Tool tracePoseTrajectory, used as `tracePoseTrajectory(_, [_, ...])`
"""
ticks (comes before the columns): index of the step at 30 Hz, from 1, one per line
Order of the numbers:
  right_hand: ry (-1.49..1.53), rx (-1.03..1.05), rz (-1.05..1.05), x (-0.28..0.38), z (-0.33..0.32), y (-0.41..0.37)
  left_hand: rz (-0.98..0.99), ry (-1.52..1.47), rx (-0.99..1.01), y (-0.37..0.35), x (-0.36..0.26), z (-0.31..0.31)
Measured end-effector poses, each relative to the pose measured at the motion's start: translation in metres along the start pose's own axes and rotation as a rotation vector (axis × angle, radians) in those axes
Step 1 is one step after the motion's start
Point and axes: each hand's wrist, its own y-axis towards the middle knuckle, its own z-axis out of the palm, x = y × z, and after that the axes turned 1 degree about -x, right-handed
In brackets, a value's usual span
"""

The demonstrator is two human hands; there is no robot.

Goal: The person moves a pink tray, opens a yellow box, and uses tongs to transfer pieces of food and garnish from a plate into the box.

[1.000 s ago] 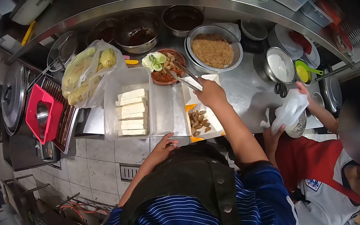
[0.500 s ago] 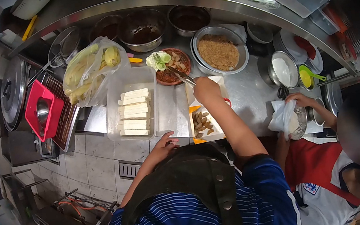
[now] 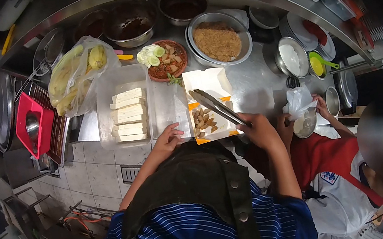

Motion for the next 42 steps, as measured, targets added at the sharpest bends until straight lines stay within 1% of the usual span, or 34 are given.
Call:
tracePoseTrajectory(2, [0.041, 0.038, 0.069, 0.009, -0.012, -0.021, 0.123, 0.178, -0.123, 0.005, -0.016, 0.005])
tracePoseTrajectory(3, [0.036, 0.125, 0.341, 0.030, -0.020, -0.028, 0.143, 0.234, -0.195, 0.011, -0.024, 0.009])
tracePoseTrajectory(4, [0.039, 0.123, 0.345, 0.021, -0.017, -0.030, 0.141, 0.236, -0.191, 0.018, -0.032, 0.012])
tracePoseTrajectory(6, [-0.148, 0.003, 0.058, -0.009, -0.004, -0.037, 0.347, 0.426, -0.415, 0.037, -0.047, 0.019])
tracePoseTrajectory(7, [-0.150, 0.001, 0.061, -0.015, 0.000, -0.038, 0.348, 0.423, -0.411, 0.051, -0.050, 0.021])
tracePoseTrajectory(9, [-0.081, 0.013, 0.132, -0.024, 0.003, -0.040, 0.521, 0.527, -0.729, 0.082, -0.048, 0.023])
tracePoseTrajectory(10, [-0.082, 0.012, 0.135, -0.028, 0.003, -0.041, 0.521, 0.525, -0.726, 0.095, -0.042, 0.019])
tracePoseTrajectory(12, [0.007, -0.064, 0.017, -0.036, 0.003, -0.045, 0.514, 0.622, -0.862, 0.115, -0.035, 0.010])
tracePoseTrajectory(13, [0.009, -0.065, 0.025, -0.036, 0.002, -0.047, 0.464, 0.594, -0.888, 0.119, -0.034, 0.008])
tracePoseTrajectory(14, [0.051, -0.060, 0.061, -0.035, -0.001, -0.050, 0.461, 0.594, -0.880, 0.120, -0.037, 0.005])
tracePoseTrajectory(16, [0.095, -0.053, 0.103, -0.035, -0.005, -0.053, 0.135, 0.489, -0.815, 0.122, -0.041, -0.002])
tracePoseTrajectory(17, [0.072, -0.042, 0.170, -0.035, -0.006, -0.054, 0.213, 0.512, -0.871, 0.127, -0.036, -0.003])
tracePoseTrajectory(18, [0.050, -0.031, 0.236, -0.037, -0.006, -0.054, 0.209, 0.515, -0.868, 0.134, -0.031, -0.004])
tracePoseTrajectory(19, [0.053, -0.029, 0.239, -0.039, -0.005, -0.056, 0.276, 0.459, -0.904, 0.141, -0.027, -0.006])
tracePoseTrajectory(20, [0.073, -0.031, 0.200, -0.041, -0.005, -0.057, 0.345, 0.399, -0.940, 0.143, -0.027, -0.006])
tracePoseTrajectory(22, [0.091, -0.039, 0.157, -0.050, -0.004, -0.058, 0.387, 0.337, -0.953, 0.144, -0.029, -0.005])
tracePoseTrajectory(23, [0.063, -0.085, 0.090, -0.058, -0.002, -0.060, 0.427, 0.275, -0.964, 0.142, -0.036, -0.002])
tracePoseTrajectory(24, [0.037, -0.131, 0.024, -0.063, -0.001, -0.061, 0.431, 0.274, -0.959, 0.140, -0.043, 0.002])
tracePoseTrajectory(26, [0.075, -0.131, 0.056, -0.059, -0.008, -0.065, 0.641, 0.206, -0.905, 0.130, -0.062, 0.012])
tracePoseTrajectory(27, [0.114, -0.123, 0.084, -0.050, -0.013, -0.067, 0.641, 0.207, -0.901, 0.121, -0.076, 0.019])
tracePoseTrajectory(28, [0.114, -0.123, 0.085, -0.035, -0.021, -0.070, 0.596, 0.291, -0.762, 0.110, -0.091, 0.030])
tracePoseTrajectory(30, [-0.160, -0.147, 0.126, -0.004, -0.035, -0.069, 0.515, 0.435, -0.519, 0.105, -0.102, 0.044])
tracePoseTrajectory(32, [-0.186, -0.179, 0.091, 0.000, -0.036, -0.060, 0.412, 0.517, -0.390, 0.106, -0.103, 0.054])
tracePoseTrajectory(33, [-0.212, -0.211, 0.072, 0.002, -0.037, -0.056, 0.416, 0.519, -0.403, 0.106, -0.100, 0.057])
tracePoseTrajectory(34, [-0.214, -0.209, 0.058, -0.001, -0.032, -0.049, 0.363, 0.594, -0.445, 0.106, -0.094, 0.060])
tracePoseTrajectory(35, [-0.091, -0.262, 0.003, -0.003, -0.025, -0.039, 0.308, 0.667, -0.485, 0.101, -0.094, 0.062])
tracePoseTrajectory(36, [0.033, -0.311, -0.050, 0.000, -0.022, -0.031, 0.308, 0.665, -0.497, 0.092, -0.094, 0.062])
tracePoseTrajectory(37, [-0.039, -0.302, -0.078, 0.006, -0.021, -0.023, 0.285, 0.652, -0.469, 0.079, -0.092, 0.062])
tracePoseTrajectory(38, [-0.038, -0.294, -0.088, 0.019, -0.018, -0.013, 0.261, 0.639, -0.441, 0.063, -0.094, 0.062])
tracePoseTrajectory(39, [-0.112, -0.290, -0.144, 0.031, -0.013, -0.002, 0.211, 0.660, -0.366, 0.045, -0.097, 0.061])
tracePoseTrajectory(40, [-0.186, -0.287, -0.201, 0.044, -0.008, 0.011, 0.210, 0.663, -0.380, 0.033, -0.090, 0.058])
tracePoseTrajectory(42, [-0.362, -0.299, -0.215, 0.064, 0.010, 0.042, 0.182, 0.600, -0.121, 0.010, -0.073, 0.052])
